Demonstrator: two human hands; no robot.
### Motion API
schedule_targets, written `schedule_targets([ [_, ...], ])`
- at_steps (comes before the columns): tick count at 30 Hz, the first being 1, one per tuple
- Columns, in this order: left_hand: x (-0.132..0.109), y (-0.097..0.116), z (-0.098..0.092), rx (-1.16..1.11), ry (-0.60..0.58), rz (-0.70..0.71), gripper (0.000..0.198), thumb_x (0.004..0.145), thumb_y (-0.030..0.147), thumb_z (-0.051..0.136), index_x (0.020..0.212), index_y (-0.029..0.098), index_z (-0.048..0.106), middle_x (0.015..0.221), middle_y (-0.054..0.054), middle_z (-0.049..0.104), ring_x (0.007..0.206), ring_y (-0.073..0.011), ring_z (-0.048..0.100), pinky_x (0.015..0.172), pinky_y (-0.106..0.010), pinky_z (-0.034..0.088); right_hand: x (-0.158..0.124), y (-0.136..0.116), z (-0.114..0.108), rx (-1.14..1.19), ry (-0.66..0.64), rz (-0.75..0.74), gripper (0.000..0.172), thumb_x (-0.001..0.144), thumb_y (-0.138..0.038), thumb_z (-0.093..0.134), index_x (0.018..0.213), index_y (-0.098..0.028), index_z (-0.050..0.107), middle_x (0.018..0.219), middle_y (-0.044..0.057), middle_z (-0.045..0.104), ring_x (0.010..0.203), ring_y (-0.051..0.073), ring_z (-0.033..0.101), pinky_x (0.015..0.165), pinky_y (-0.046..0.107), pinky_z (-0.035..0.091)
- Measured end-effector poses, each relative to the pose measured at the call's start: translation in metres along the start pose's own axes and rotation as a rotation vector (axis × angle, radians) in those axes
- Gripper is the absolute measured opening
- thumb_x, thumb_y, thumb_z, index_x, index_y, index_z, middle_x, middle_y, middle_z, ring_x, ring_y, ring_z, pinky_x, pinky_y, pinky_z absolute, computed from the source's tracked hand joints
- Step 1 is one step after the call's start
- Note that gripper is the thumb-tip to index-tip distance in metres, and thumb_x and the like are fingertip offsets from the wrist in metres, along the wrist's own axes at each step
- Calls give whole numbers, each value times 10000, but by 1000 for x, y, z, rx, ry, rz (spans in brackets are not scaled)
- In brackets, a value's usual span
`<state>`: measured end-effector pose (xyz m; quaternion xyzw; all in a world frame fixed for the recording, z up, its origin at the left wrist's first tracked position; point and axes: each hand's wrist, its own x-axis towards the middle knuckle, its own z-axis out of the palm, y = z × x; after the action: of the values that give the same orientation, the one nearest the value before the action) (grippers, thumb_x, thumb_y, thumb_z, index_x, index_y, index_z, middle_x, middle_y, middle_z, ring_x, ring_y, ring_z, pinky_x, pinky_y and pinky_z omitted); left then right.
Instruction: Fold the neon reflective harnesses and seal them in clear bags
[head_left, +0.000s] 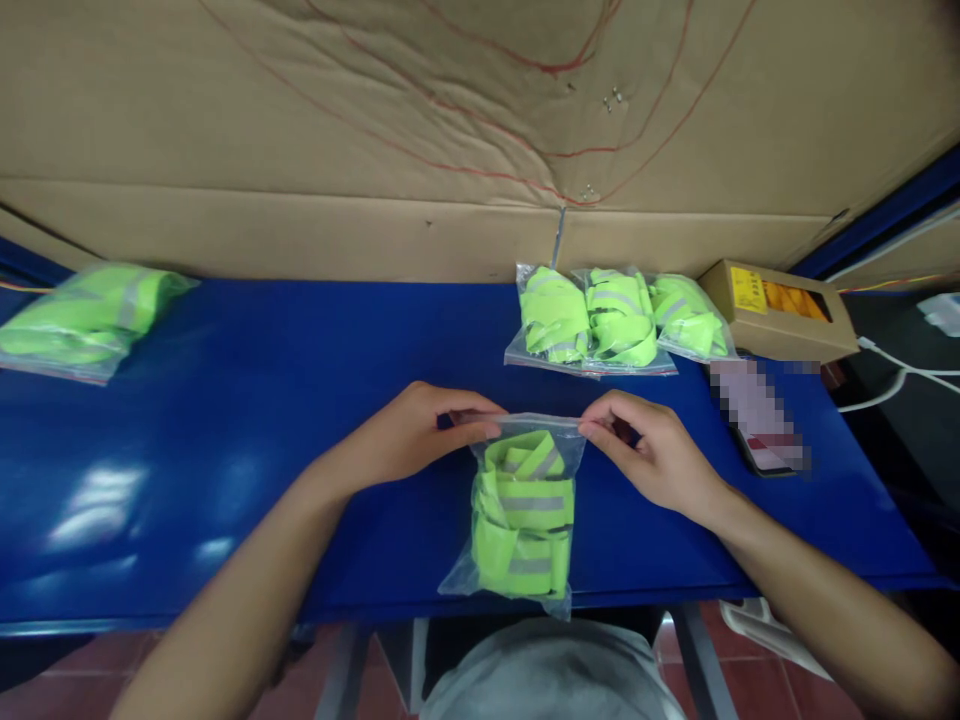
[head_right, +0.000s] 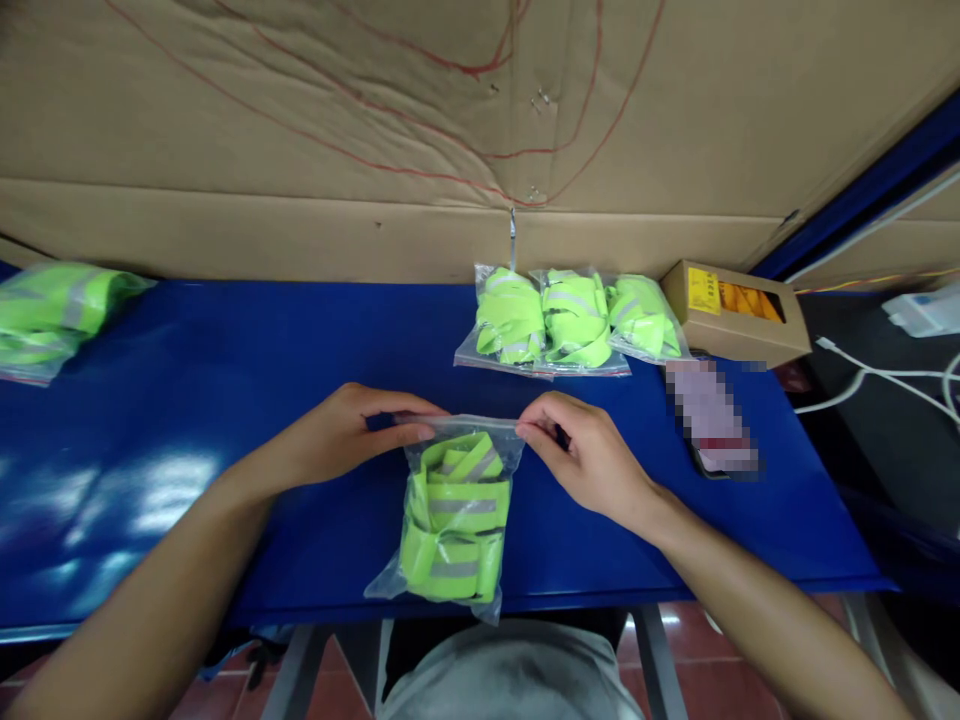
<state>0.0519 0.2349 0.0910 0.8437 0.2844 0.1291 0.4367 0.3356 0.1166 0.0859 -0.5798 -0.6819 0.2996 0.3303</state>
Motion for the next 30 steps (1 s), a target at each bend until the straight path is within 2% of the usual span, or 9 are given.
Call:
schedule_targets([
  [3, 1, 4, -6, 10, 94, -29, 296, 937, 467, 695, 959, 195, 809, 897, -28, 794, 783, -143, 713, 717, -179, 532, -2, -3, -1, -13, 57, -38, 168, 1018, -333, 600, 931, -199, 651, 755, 6, 601, 635, 109, 534, 495, 215, 377],
  [5, 1, 6, -9, 2, 133, -26, 312, 940, 472, 688, 913, 180, 796, 884, -36, 783, 781, -142, 701, 712, -181, 526, -2, -3, -1, -30, 90, -51, 158, 1014, -318, 607, 919, -197, 643, 749, 2, 597, 641, 109, 538, 527, 221, 395],
  [11, 1, 6, -13, -10, 113, 31, 277, 968, 424, 666, 1014, 187, 801, 994, -57, 795, 888, -162, 723, 811, -210, 537, 0, 1, -2, -16, 148, -88, 149, 1001, -286, 626, 881, -197, 620, 739, -13, 575, 664, 106, 521, 610, 242, 414],
  [16, 1, 5, -2, -41, 209, 96, 241, 979, 374, 658, 950, 169, 781, 942, -66, 774, 841, -149, 702, 778, -215, 520, 2, 6, -1, 33, 151, -57, 179, 1007, -304, 609, 860, -201, 609, 742, -5, 577, 672, 123, 528, 620, 257, 428],
  [21, -2, 17, 9, -108, 274, 128, 221, 988, 340, 644, 918, 159, 750, 915, -68, 747, 810, -143, 671, 757, -231, 502, 3, 9, 3, 121, 110, -30, 203, 1000, -377, 630, 893, -206, 616, 761, -4, 597, 681, 127, 551, 628, 257, 442],
  [25, -2, 21, 8, -167, 235, 58, 244, 991, 377, 630, 936, 159, 725, 907, -57, 719, 811, -142, 639, 729, -224, 486, 0, 8, 4, 75, 121, -59, 195, 1014, -378, 609, 917, -210, 622, 767, 3, 607, 682, 133, 549, 636, 262, 446],
  [30, 2, 16, 10, -318, 107, -26, 335, 935, 437, 698, 1132, 167, 696, 998, -58, 715, 827, -142, 646, 714, -218, 507, -2, 5, 2, 39, 197, -99, 190, 1023, -362, 593, 906, -214, 613, 777, 12, 620, 679, 139, 552, 643, 273, 456],
])
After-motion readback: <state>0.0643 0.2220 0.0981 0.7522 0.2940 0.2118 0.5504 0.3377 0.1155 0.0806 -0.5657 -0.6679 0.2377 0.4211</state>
